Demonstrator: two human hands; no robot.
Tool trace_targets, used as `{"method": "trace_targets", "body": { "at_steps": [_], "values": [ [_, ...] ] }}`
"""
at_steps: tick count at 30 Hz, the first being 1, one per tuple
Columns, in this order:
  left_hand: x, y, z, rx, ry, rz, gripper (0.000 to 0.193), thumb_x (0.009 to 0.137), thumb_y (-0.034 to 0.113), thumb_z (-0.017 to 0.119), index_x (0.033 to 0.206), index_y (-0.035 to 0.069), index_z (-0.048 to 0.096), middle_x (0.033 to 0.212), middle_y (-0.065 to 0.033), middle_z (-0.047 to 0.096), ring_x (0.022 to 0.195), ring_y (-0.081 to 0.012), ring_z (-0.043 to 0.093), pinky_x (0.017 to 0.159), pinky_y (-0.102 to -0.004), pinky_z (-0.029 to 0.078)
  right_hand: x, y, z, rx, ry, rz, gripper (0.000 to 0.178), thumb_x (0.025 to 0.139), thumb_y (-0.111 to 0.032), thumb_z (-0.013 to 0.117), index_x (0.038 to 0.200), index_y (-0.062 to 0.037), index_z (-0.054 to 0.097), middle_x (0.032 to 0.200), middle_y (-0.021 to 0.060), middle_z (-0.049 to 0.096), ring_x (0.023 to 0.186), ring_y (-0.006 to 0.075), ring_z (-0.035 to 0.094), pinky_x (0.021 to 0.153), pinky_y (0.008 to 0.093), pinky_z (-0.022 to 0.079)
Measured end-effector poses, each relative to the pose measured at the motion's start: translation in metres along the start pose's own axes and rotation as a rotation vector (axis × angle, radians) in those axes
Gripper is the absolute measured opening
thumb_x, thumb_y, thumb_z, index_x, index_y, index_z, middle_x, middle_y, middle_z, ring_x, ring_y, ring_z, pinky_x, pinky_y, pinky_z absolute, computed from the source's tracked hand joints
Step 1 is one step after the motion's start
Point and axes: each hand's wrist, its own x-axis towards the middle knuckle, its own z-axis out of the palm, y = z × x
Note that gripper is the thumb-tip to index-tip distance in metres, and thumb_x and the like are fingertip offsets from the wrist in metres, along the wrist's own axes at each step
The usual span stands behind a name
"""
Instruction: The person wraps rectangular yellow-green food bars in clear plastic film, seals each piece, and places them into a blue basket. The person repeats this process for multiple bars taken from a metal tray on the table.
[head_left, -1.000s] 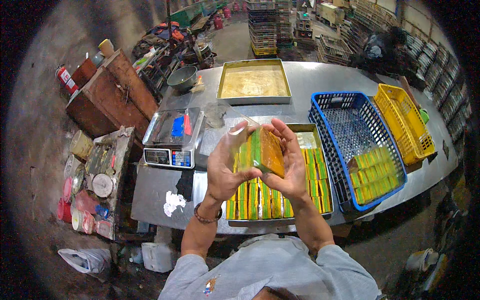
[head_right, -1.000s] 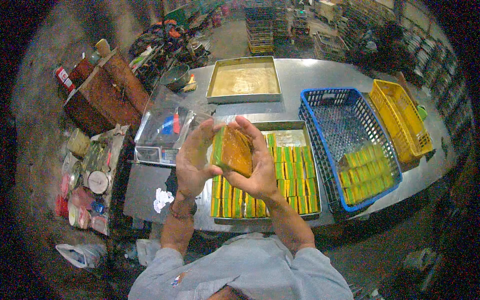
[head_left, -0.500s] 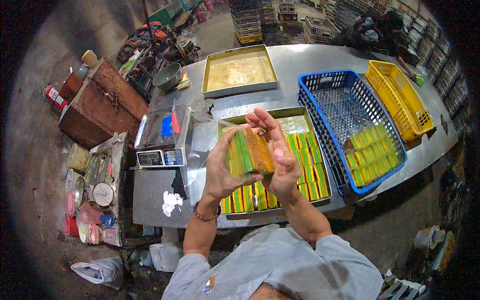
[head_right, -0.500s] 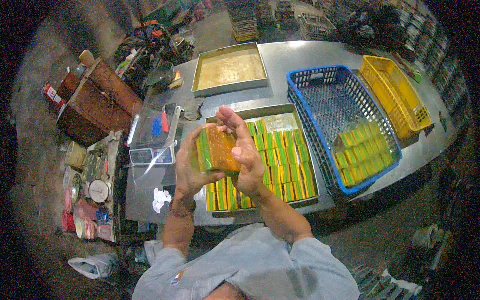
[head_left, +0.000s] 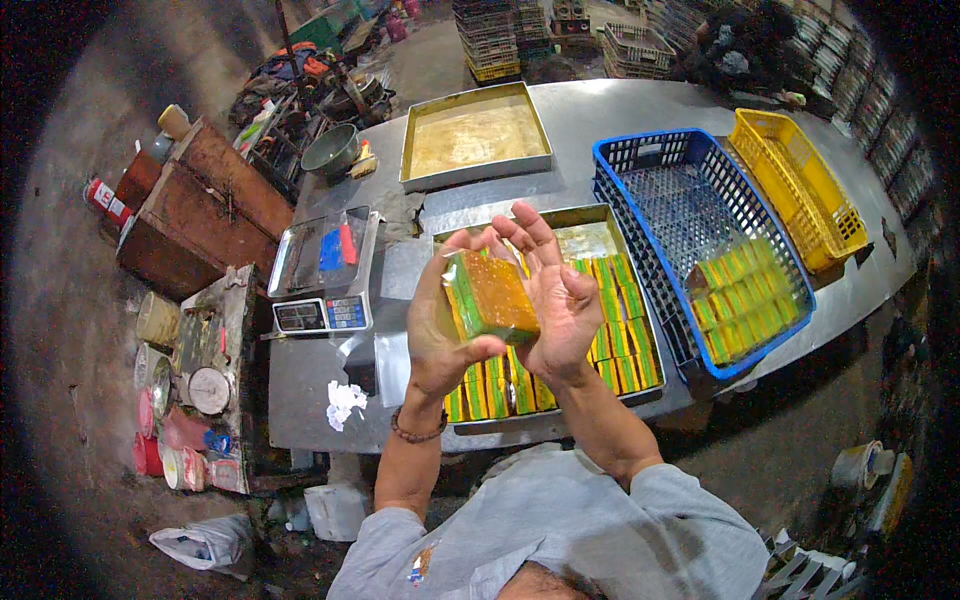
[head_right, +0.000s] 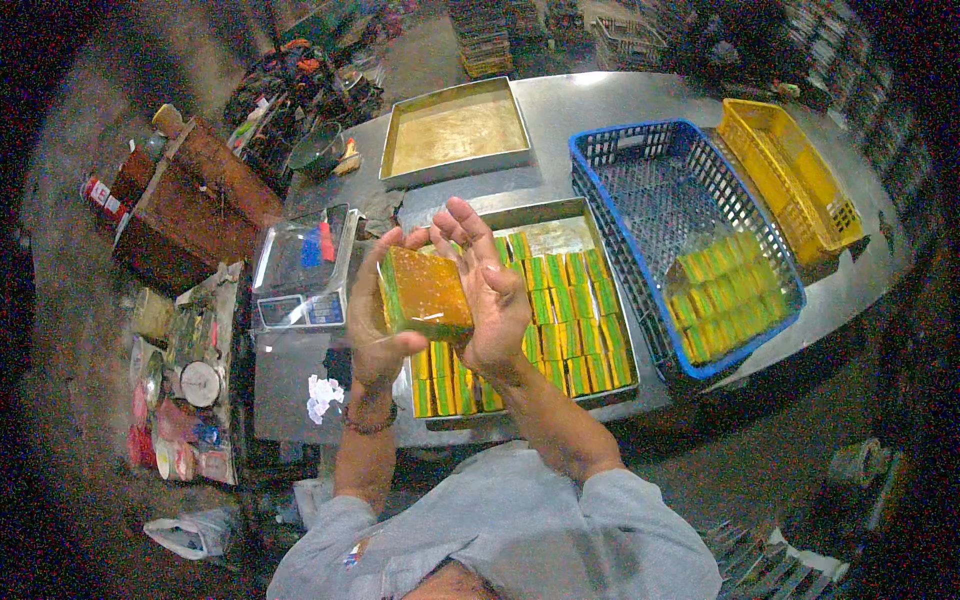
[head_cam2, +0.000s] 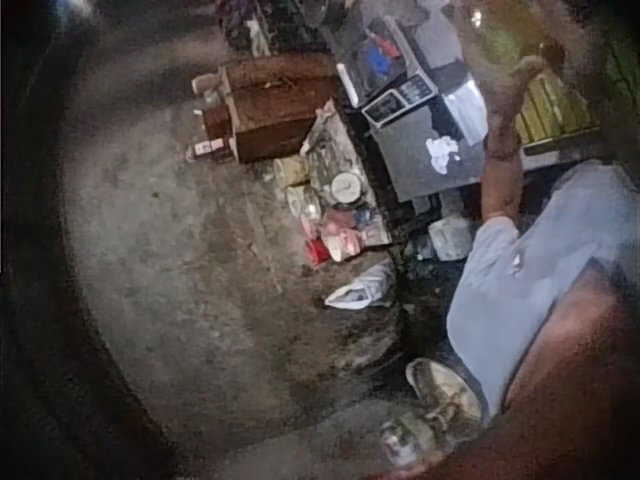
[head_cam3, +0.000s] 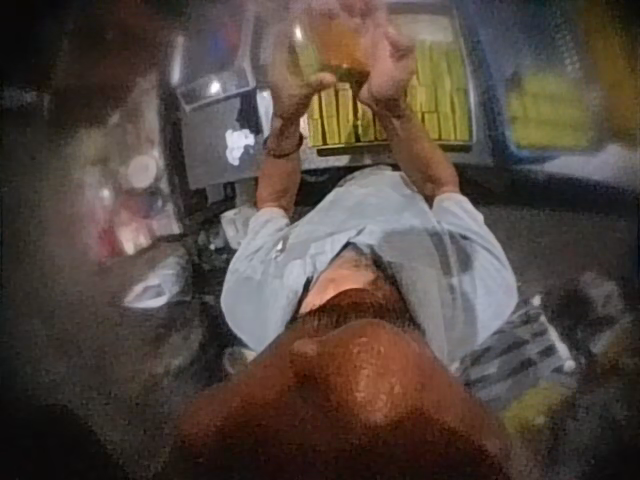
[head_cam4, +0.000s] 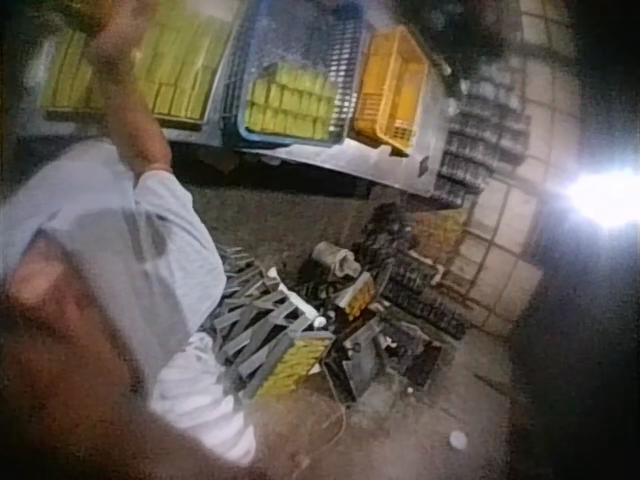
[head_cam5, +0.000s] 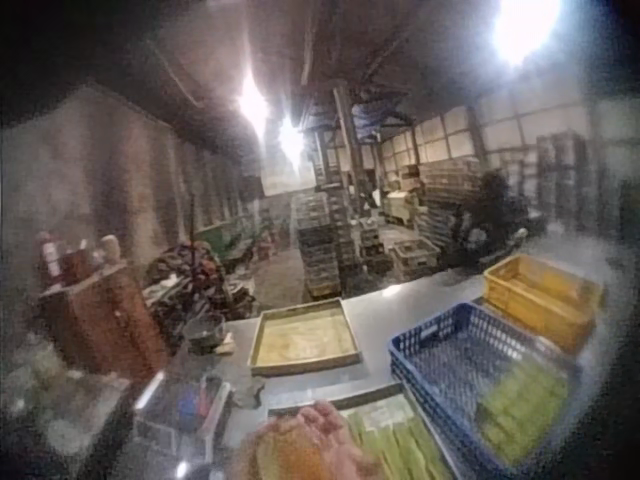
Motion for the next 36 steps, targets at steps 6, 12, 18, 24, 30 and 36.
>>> {"method": "trace_targets", "body": {
  "at_steps": [6,12,18,24,30,36],
  "values": [
    [-0.009,-0.010,-0.007,0.185,0.000,0.018,0.103,0.062,0.040,0.100,0.140,-0.003,0.049,0.135,-0.0146,0.063,0.127,-0.0237,0.059,0.109,-0.0374,0.047,-0.004,0.004,0.004,-0.048,0.002,-0.005,0.089,0.086,-0.054,0.045,0.157,-0.0020,0.031,0.151,0.0176,0.042,0.139,0.0264,0.041,0.120,0.0415,0.029],
    [-0.009,-0.013,-0.009,0.293,-0.048,-0.018,0.100,0.062,0.040,0.100,0.139,-0.001,0.051,0.135,-0.0125,0.063,0.124,-0.0213,0.060,0.106,-0.0365,0.049,-0.001,0.000,0.016,-0.110,0.029,-0.028,0.090,0.088,-0.057,0.042,0.157,-0.0010,0.031,0.151,0.0179,0.043,0.134,0.0247,0.044,0.118,0.0401,0.030],
    [-0.017,-0.020,0.004,0.121,0.014,-0.048,0.095,0.066,0.034,0.099,0.141,0.000,0.050,0.143,-0.0118,0.057,0.127,-0.0214,0.058,0.108,-0.0365,0.047,-0.002,0.001,0.011,-0.061,0.024,0.043,0.088,0.090,-0.057,0.041,0.157,-0.0011,0.032,0.150,0.0165,0.043,0.134,0.0240,0.042,0.119,0.0389,0.028],
    [-0.021,-0.042,-0.016,0.393,-0.104,-0.113,0.105,0.070,0.035,0.096,0.151,0.001,0.038,0.146,-0.0112,0.055,0.133,-0.0264,0.054,0.115,-0.0402,0.041,-0.001,0.007,0.000,-0.036,0.095,0.006,0.086,0.091,-0.056,0.040,0.156,-0.0016,0.032,0.149,0.0164,0.043,0.137,0.0256,0.041,0.121,0.0418,0.026],
    [-0.014,-0.017,0.003,0.079,0.022,-0.034,0.111,0.066,0.044,0.097,0.150,0.000,0.039,0.143,-0.0152,0.056,0.135,-0.0260,0.053,0.115,-0.0404,0.042,0.003,0.003,-0.006,0.054,0.055,-0.009,0.085,0.092,-0.057,0.039,0.157,-0.0028,0.033,0.151,0.0175,0.041,0.142,0.0285,0.036,0.123,0.0441,0.023],
    [-0.019,-0.027,-0.006,0.124,0.053,-0.044,0.104,0.063,0.041,0.099,0.142,-0.002,0.048,0.139,-0.0158,0.060,0.128,-0.0235,0.058,0.110,-0.0384,0.047,-0.001,0.006,0.002,-0.016,0.029,0.010,0.089,0.092,-0.060,0.039,0.159,-0.0035,0.029,0.155,0.0179,0.037,0.145,0.0271,0.032,0.123,0.0411,0.021]
  ]
}}
